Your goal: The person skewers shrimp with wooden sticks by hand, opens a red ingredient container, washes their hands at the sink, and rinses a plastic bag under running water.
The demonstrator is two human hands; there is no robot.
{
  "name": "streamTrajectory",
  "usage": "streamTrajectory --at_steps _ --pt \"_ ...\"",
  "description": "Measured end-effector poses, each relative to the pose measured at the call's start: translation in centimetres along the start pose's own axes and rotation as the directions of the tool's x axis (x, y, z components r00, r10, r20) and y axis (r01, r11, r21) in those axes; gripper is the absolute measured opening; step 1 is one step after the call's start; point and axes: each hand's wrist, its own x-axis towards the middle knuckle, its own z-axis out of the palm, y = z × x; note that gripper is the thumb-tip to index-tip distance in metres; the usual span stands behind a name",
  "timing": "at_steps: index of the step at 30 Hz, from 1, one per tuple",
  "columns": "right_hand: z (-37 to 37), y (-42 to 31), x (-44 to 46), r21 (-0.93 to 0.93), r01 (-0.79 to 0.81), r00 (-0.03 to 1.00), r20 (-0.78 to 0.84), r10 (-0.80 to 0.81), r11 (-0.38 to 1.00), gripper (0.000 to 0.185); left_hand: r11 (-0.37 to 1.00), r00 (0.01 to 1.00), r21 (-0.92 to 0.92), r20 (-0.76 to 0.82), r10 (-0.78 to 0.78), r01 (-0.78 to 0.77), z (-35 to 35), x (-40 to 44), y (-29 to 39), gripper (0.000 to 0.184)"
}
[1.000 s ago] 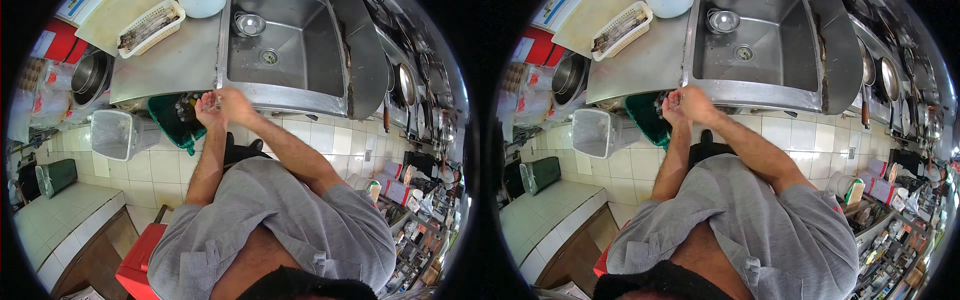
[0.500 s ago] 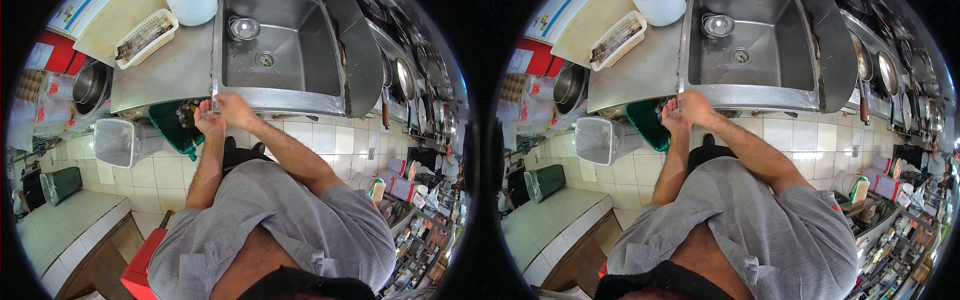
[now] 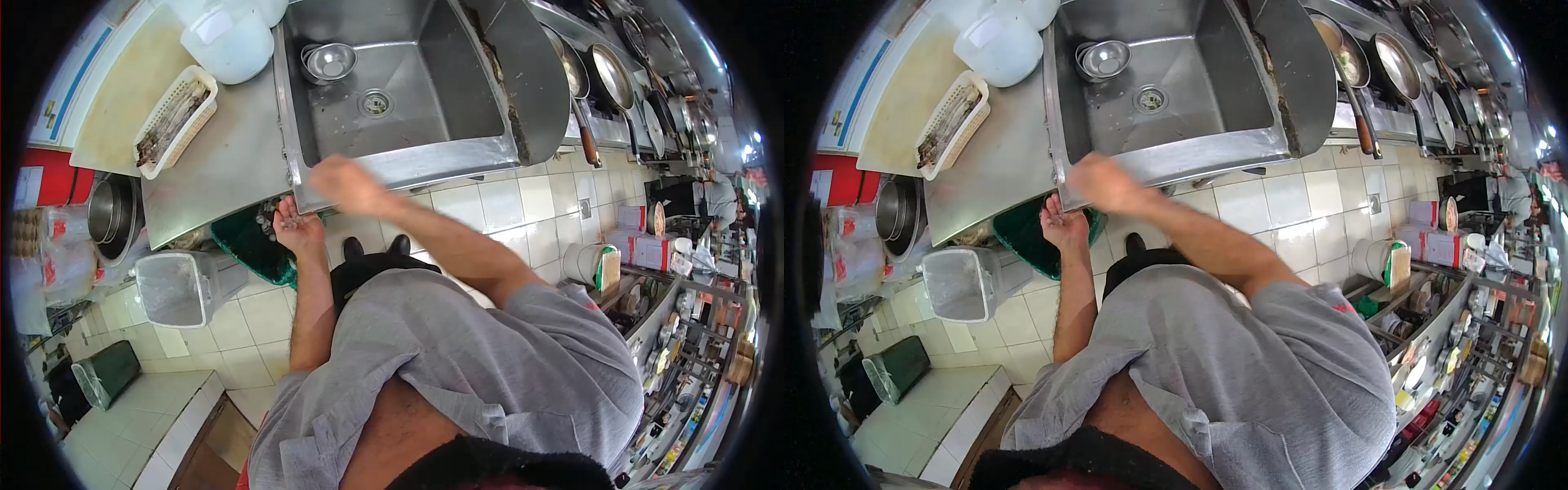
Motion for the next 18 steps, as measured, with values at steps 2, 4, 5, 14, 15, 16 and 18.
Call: streamTrajectory --at_steps 2,4,5,14,15,16,18 --pt "-7.3 2.9 -0.8 -0.105 -0.311 0.950 -0.005 0.312 0.945 0.046 1.000 0.998 0.006 0.063 -0.004 0.004 -0.6 0.2 0.1 0.027" --pt "-14.7 6.6 -2.3 -0.215 -0.621 0.780 -0.079 0.620 0.754 0.081 1.000 0.999 0.008 0.041 0.028 -0.028 -1.0 0.6 0.1 0.028" --pt "-17.3 10.4 -3.0 -0.324 -0.697 0.686 -0.041 0.726 0.640 0.087 1.000 0.999 0.002 0.047 -0.005 0.005 -1.1 0.6 0.2 0.028" --pt "-7.5 4.5 2.5 -0.227 -0.559 0.689 0.408 0.599 0.797 0.082 0.992 0.996 0.117 0.067 -0.060 0.052 -1.4 0.6 0.9 0.028" --pt "-5.2 1.8 3.0 -0.118 -0.452 0.804 0.376 0.461 0.884 0.061 0.993 0.983 0.104 0.168 -0.070 0.052 -2.7 2.1 1.1 0.029" --pt "-0.6 1.9 3.3 -0.080 -0.245 0.947 0.194 0.256 0.966 0.047 0.995 0.961 0.088 0.267 -0.077 0.055 -3.7 3.5 1.5 0.030" --pt "1.1 -4.8 2.9 0.160 -0.235 0.964 0.166 0.208 0.959 0.028 0.992 0.951 0.090 0.289 -0.106 0.083 -3.3 3.7 2.3 0.031"
